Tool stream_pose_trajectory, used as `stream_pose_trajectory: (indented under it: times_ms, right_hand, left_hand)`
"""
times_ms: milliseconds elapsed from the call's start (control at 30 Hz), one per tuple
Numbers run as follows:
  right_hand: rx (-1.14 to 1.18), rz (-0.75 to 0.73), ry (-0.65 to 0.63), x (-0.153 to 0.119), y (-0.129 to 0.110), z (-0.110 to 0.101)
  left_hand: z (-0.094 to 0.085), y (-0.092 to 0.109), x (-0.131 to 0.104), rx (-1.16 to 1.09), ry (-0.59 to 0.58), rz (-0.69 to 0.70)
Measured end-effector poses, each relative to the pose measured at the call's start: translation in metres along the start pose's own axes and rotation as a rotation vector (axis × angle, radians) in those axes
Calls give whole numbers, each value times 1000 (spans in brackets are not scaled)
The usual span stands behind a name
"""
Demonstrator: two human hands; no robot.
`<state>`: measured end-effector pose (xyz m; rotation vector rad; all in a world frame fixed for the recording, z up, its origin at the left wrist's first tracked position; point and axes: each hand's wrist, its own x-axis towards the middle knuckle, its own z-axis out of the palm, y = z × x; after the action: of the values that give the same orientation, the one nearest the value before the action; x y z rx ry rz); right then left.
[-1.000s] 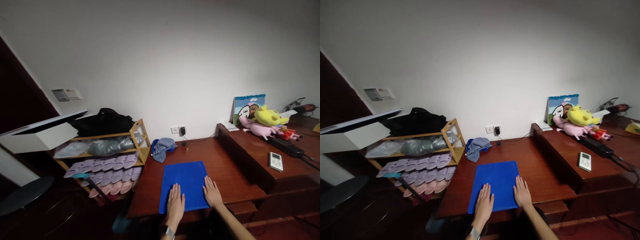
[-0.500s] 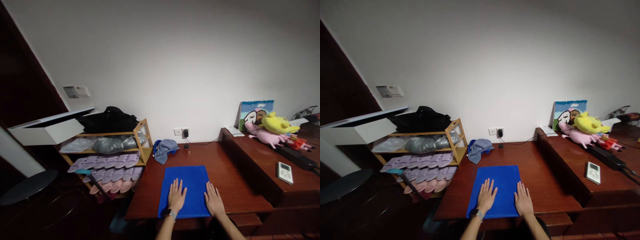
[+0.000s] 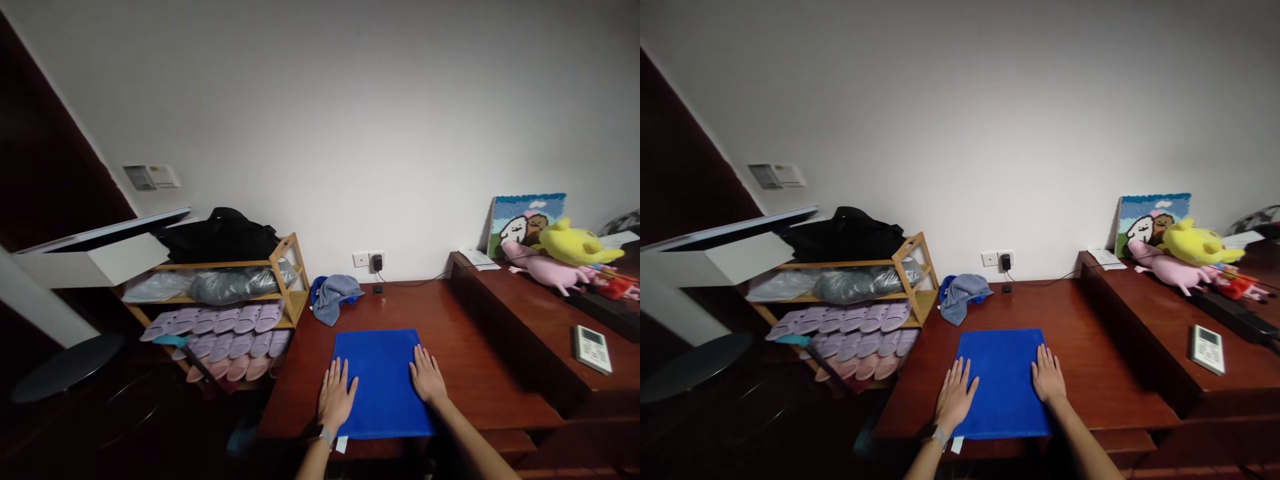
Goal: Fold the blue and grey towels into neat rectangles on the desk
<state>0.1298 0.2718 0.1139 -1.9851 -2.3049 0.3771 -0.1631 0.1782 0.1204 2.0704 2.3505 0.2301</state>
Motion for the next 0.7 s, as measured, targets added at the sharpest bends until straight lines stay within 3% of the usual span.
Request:
stream_pose_trajectory:
  times_ms: [100, 167, 267, 367, 467, 567, 700]
  right_hand:
    - [2, -3, 21, 4, 3, 10]
    - [4, -13, 28, 4, 5, 13]
    - [15, -18, 24, 3, 6, 13]
    - [5, -21, 12, 2, 5, 10]
    - [-15, -32, 10, 1, 5, 8]
    - [-24, -29, 13, 1, 5, 8]
    - [-20, -10, 24, 1, 3, 9]
  left_hand:
    - [-7, 2, 8, 18, -36, -1]
    - [-12, 18, 18, 23, -14, -15]
    - [-12, 68, 35, -41, 48, 61]
    - [2, 125, 47, -152, 31, 273]
    - [19, 150, 53, -211, -16, 348]
    - [24, 124, 57, -191, -46, 287]
    - [11, 41, 58, -85, -45, 57]
